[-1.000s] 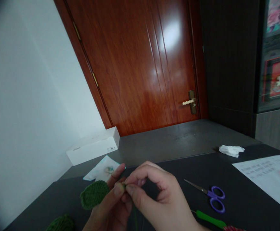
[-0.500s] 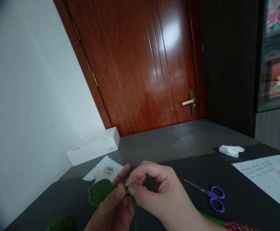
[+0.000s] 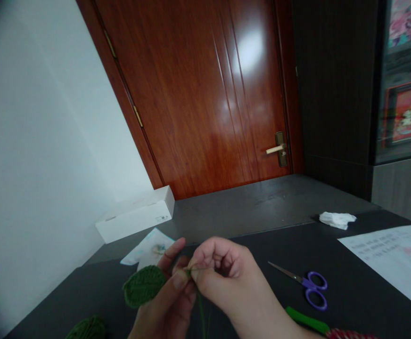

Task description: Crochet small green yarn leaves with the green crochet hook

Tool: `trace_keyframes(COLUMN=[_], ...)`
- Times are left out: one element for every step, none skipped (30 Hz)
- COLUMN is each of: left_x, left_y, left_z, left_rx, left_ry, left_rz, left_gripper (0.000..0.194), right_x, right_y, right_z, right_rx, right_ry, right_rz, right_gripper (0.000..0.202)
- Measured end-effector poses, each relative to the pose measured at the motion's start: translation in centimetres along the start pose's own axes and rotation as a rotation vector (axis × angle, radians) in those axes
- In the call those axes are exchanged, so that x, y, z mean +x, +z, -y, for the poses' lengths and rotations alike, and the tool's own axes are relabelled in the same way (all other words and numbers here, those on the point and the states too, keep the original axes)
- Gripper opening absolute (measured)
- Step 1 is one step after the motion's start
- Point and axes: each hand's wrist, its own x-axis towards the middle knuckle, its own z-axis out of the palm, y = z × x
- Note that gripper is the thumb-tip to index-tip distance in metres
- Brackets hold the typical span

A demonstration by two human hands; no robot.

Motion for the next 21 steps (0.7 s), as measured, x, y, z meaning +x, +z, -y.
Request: trace_keyframes(left_x=[0.0,0.0,0.0,-0.1,-0.1,-0.2,-0.3,-0.4,-0.5,-0.5,-0.5,-0.6,-0.6,-0.5,-0.5,-0.5,-0.4,-0.4,-0.4,-0.4,-0.4], left_y=[0.1,0.3,0.4,0.6,0.7,0.8,0.9,0.9,1.0,1.0,1.0,0.9,0.8,0.7,0.5,0.4,0.2,0.0,-0.1,-0.2,-0.3], left_z=[0.0,0.0,0.0,-0.1,-0.1,-0.2,-0.3,-0.4,-0.4,-0.5,-0.5,-0.5,-0.5,-0.4,-0.3,-0.2,-0.2,-0.1,0.0,0.0,0.0], left_rx=[0.004,0.011,0.020,0.029,0.035,0.039,0.041,0.042,0.040,0.035,0.028,0.018,0.008,0.000,-0.003,-0.003,0.001,0.006,0.009,0.011,0.008], left_ry=[0.040,0.078,0.112,0.137,0.153,0.161,0.162,0.160,0.154,0.142,0.124,0.102,0.080,0.058,0.040,0.026,0.016,0.006,-0.002,-0.009,-0.014], left_rz=[-0.007,-0.014,-0.020,-0.026,-0.032,-0.038,-0.043,-0.048,-0.053,-0.057,-0.059,-0.059,-0.057,-0.053,-0.049,-0.044,-0.042,-0.041,-0.041,-0.042,-0.043], left_gripper=[0.040,0.040,0.039,0.038,0.037,0.038,0.038,0.039,0.039,0.040,0.039,0.039,0.038,0.037,0.036,0.034,0.033,0.032,0.031,0.030,0.030], right_x=[-0.1,-0.1,-0.2,-0.3,-0.3,-0.4,-0.6,-0.7,-0.8,-0.9,-1.0,-1.1,-1.2,-1.2,-1.2,-1.2,-1.1,-1.0,-0.9,-0.9,-0.8], right_y=[0.1,0.1,0.2,0.2,0.3,0.4,0.5,0.5,0.6,0.7,0.8,0.8,0.8,0.8,0.8,0.7,0.5,0.4,0.3,0.2,0.1], right_z=[-0.1,-0.2,-0.4,-0.5,-0.7,-0.8,-0.9,-1.0,-1.0,-1.0,-1.0,-1.0,-1.0,-0.9,-1.0,-1.0,-1.1,-1.3,-1.5,-1.8,-2.0], right_rx=[0.024,0.036,0.036,0.025,0.007,-0.019,-0.050,-0.082,-0.111,-0.135,-0.157,-0.176,-0.192,-0.205,-0.214,-0.222,-0.230,-0.235,-0.235,-0.226,-0.210], right_ry=[0.024,0.039,0.038,0.021,-0.011,-0.050,-0.088,-0.120,-0.146,-0.167,-0.186,-0.204,-0.219,-0.233,-0.243,-0.251,-0.254,-0.250,-0.233,-0.209,-0.181], right_rz=[-0.005,-0.011,-0.022,-0.038,-0.058,-0.080,-0.104,-0.126,-0.142,-0.157,-0.171,-0.178,-0.181,-0.181,-0.178,-0.172,-0.158,-0.140,-0.121,-0.099,-0.082], right_gripper=[0.012,0.012,0.011,0.010,0.010,0.010,0.010,0.009,0.009,0.008,0.008,0.008,0.009,0.010,0.010,0.011,0.011,0.011,0.010,0.010,0.011])
